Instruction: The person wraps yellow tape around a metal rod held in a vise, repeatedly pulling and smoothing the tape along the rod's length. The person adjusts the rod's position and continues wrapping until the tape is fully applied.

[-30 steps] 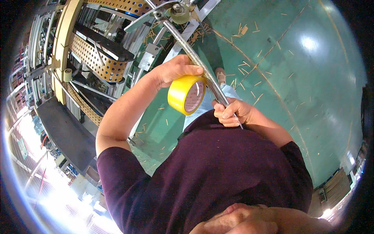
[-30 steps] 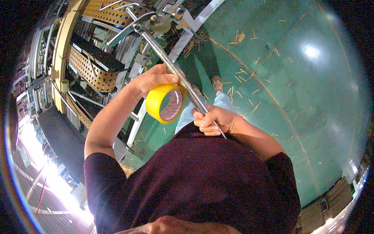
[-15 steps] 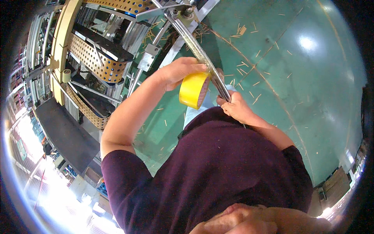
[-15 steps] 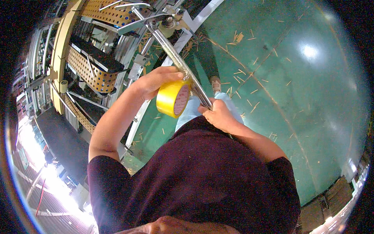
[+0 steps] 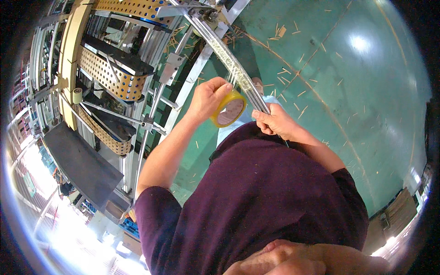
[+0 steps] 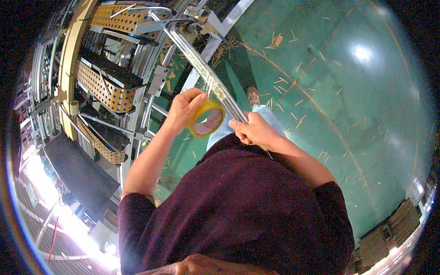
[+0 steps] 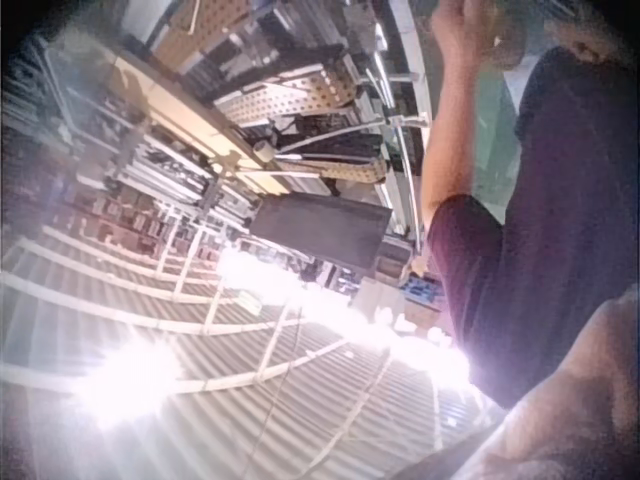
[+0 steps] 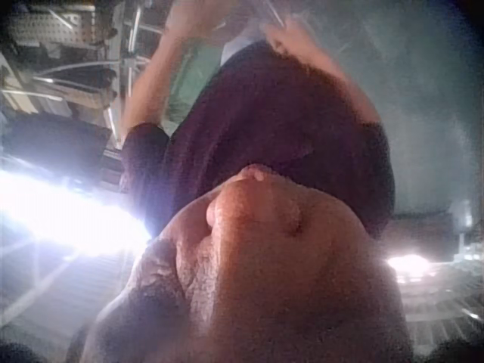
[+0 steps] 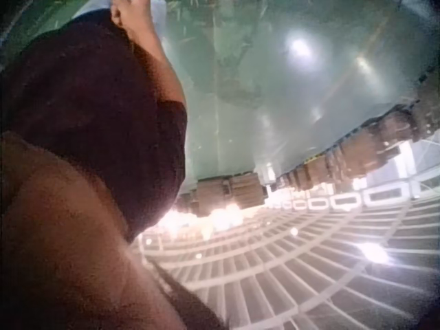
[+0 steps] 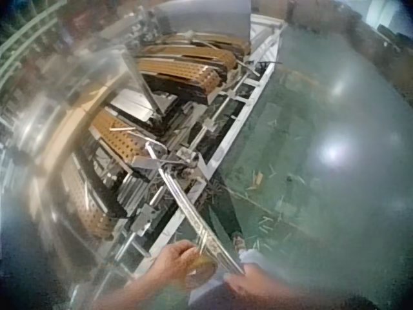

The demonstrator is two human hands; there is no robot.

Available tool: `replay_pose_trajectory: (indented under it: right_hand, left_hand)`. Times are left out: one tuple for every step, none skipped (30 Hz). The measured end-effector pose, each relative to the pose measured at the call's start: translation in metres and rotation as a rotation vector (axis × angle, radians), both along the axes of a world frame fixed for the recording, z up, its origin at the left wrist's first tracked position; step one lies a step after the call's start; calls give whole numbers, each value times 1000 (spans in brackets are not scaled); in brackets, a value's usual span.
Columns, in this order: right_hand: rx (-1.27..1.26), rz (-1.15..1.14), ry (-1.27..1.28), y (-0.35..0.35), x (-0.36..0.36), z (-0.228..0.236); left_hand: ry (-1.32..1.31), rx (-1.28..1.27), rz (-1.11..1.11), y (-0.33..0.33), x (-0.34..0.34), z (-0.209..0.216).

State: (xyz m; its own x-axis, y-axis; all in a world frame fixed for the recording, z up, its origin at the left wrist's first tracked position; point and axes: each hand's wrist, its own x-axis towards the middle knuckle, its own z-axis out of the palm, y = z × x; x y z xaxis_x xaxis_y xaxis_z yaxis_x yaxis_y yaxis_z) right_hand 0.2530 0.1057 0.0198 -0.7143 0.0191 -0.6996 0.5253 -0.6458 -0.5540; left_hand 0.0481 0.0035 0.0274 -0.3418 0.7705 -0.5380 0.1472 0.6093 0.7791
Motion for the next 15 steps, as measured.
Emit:
replay_pose_trajectory:
  right_hand:
    - [-70, 6, 1, 0, 1, 2]
    - [-198, -4, 14, 0, 1, 4]
    - [-314, -14, 27, 3, 0, 6]
    - [-432, -24, 39, 5, 0, 7]
    - [-511, -23, 95, 6, 1, 4]
    - [-593, -17, 153, 5, 3, -2]
    - [-675, -12, 211, 5, 4, -7]
    - [-769, 14, 257, 6, 4, -9]
    - [-864, 20, 304, 5, 4, -14]
    - [-959, 27, 352, 3, 4, -20]
    - [-1054, 33, 401, 1, 3, -25]
    - [-1076, 56, 445, 0, 1, -27]
    - [-1071, 61, 461, -1, 1, -28]
    - [-1065, 66, 477, -3, 2, -28]
    - [-1054, 79, 495, -3, 2, -28]
  left_hand:
    - [-80, 43, 35, -3, 3, -9]
    - [-201, 138, 89, -7, 8, -20]
    - [-324, 245, 142, -6, 13, -32]
    - [-446, 350, 196, -4, 16, -41]
    - [-510, 341, 190, 0, 17, -45]
    - [-569, 330, 187, 3, 17, -48]
    - [-629, 318, 183, 5, 16, -52]
    - [-707, 348, 154, 7, 14, -58]
    - [-737, 369, 118, 11, 10, -59]
    - [-767, 390, 82, 14, 6, -59]
    - [-797, 411, 45, 17, 3, -58]
    - [-855, 364, 15, 18, -1, -58]
    - [-958, 366, -34, 20, -4, -59]
    - [-1061, 367, -86, 23, -7, -61]
    - [-1157, 374, -140, 28, -12, -62]
